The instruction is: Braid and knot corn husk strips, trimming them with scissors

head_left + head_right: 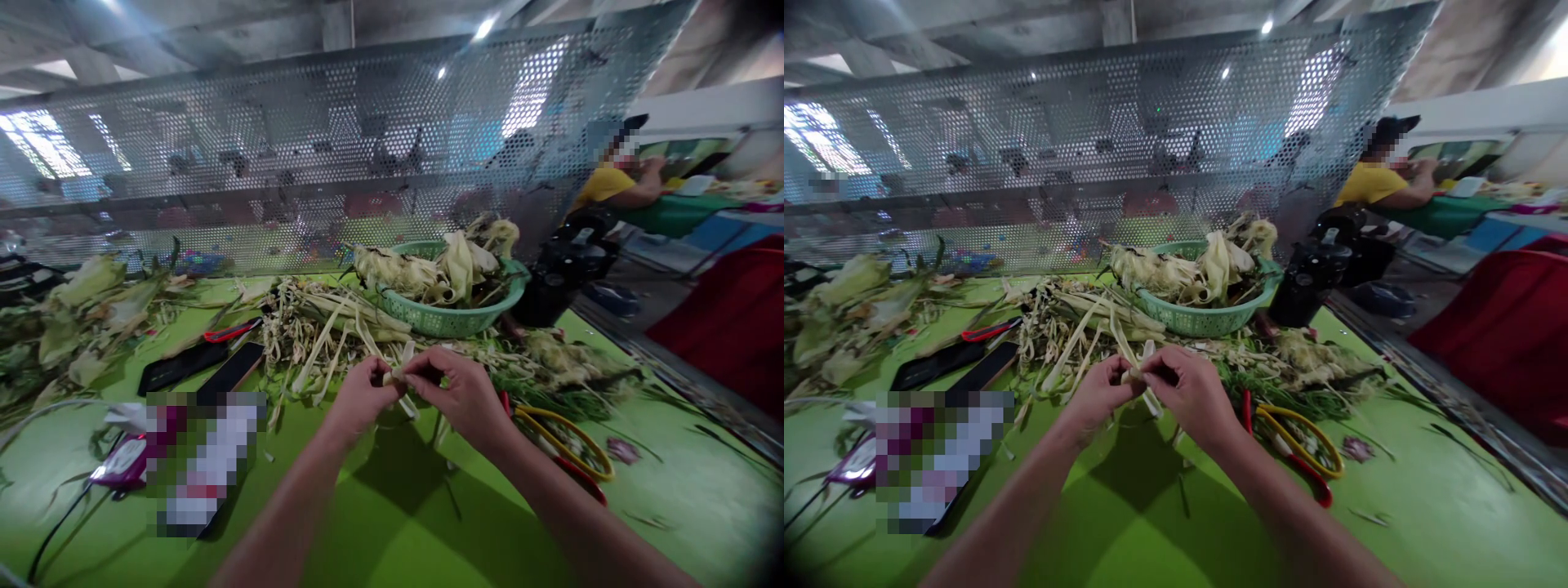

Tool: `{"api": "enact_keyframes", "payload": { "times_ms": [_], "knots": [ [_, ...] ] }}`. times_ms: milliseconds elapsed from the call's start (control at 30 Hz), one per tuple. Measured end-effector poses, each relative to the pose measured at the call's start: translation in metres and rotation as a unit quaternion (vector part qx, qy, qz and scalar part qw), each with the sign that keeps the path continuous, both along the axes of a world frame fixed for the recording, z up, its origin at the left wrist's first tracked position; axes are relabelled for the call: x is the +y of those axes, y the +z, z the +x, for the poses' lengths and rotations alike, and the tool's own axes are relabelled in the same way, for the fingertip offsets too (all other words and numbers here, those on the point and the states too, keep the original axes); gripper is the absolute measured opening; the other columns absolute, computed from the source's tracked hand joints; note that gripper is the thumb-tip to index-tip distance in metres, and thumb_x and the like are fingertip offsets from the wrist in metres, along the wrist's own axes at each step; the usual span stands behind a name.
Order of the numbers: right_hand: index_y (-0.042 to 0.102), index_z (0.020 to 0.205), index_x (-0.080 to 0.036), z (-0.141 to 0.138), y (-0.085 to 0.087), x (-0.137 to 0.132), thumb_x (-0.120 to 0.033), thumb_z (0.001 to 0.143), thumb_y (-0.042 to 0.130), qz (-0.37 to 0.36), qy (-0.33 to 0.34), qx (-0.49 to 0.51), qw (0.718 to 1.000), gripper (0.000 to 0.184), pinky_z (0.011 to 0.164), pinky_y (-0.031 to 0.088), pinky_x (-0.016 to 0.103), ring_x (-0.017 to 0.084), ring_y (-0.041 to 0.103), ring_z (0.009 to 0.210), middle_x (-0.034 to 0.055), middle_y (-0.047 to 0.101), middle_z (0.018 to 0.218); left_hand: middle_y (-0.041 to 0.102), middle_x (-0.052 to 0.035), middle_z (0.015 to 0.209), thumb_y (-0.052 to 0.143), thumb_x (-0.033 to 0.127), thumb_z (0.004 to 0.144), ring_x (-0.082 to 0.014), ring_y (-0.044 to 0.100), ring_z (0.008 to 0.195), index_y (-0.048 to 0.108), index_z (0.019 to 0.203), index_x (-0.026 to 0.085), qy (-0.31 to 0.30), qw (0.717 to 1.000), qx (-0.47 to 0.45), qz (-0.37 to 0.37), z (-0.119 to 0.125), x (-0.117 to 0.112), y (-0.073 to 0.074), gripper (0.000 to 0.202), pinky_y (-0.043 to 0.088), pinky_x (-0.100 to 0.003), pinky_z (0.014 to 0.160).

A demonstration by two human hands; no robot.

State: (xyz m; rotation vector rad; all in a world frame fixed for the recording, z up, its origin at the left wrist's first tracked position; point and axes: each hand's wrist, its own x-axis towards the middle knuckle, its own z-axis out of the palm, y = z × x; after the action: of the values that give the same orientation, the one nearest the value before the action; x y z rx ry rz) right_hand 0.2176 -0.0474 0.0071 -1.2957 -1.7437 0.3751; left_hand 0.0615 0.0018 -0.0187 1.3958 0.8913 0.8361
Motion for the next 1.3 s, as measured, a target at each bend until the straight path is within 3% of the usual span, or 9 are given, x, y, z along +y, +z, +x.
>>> {"api": "enact_keyframes", "payload": {
  "times_ms": [200,500,767,1067,1300],
  "knots": [
    [0.066,0.079,-0.019,0.001,0.004,0.0,-0.012,0.08,0.058,0.013,0.013,-0.061,0.998,0.01,0.066,0.044,0.025,0.015,0.059,0.073,0.0026,0.063,0.077,0.045,0.005,0.062,0.067,0.021,0.062,-0.0076,0.038,0.056,0.049,0.074,0.016,0.004,1.0,0.023,0.003,0.0,0.001,0.004,0.022,0.027,-0.021,0.054],
    [0.066,0.082,-0.018,-0.001,0.005,-0.005,-0.011,0.083,0.054,-0.011,0.026,-0.167,0.986,0.014,0.067,0.042,0.025,0.016,0.057,0.074,0.004,0.061,0.081,0.053,0.0024,0.066,0.061,0.017,0.064,-0.0103,0.044,0.062,0.054,0.073,0.016,-0.007,0.976,0.158,0.149,-0.003,0.0,-0.005,0.012,0.031,-0.022,0.057],
    [0.066,0.082,-0.018,-0.002,0.006,-0.006,-0.008,0.082,0.051,-0.022,0.046,-0.196,0.979,0.018,0.067,0.042,0.026,0.016,0.057,0.075,0.0048,0.061,0.081,0.052,0.0029,0.065,0.06,0.018,0.063,-0.0103,0.042,0.06,0.052,0.071,0.017,-0.004,0.963,0.201,0.181,-0.004,-0.004,0.001,0.012,0.028,-0.022,0.056],
    [0.062,0.085,-0.018,-0.007,0.002,-0.006,-0.008,0.082,0.054,-0.018,0.043,-0.161,0.986,0.013,0.068,0.042,0.025,0.015,0.057,0.076,0.0037,0.062,0.084,0.043,0.0047,0.061,0.058,0.019,0.063,-0.0096,0.036,0.058,0.047,0.066,0.018,0.004,0.949,0.241,0.202,-0.003,-0.007,0.005,0.012,0.024,-0.023,0.054],
    [0.063,0.083,-0.017,-0.009,0.003,-0.011,-0.006,0.081,0.048,-0.018,0.027,-0.254,0.967,0.019,0.064,0.04,0.026,0.016,0.057,0.072,0.0057,0.061,0.08,0.042,0.0047,0.061,0.058,0.019,0.064,-0.0097,0.035,0.058,0.047,0.065,0.018,0.0,0.941,0.251,0.228,-0.003,-0.008,0.0,0.011,0.024,-0.023,0.055]
  ]
}}
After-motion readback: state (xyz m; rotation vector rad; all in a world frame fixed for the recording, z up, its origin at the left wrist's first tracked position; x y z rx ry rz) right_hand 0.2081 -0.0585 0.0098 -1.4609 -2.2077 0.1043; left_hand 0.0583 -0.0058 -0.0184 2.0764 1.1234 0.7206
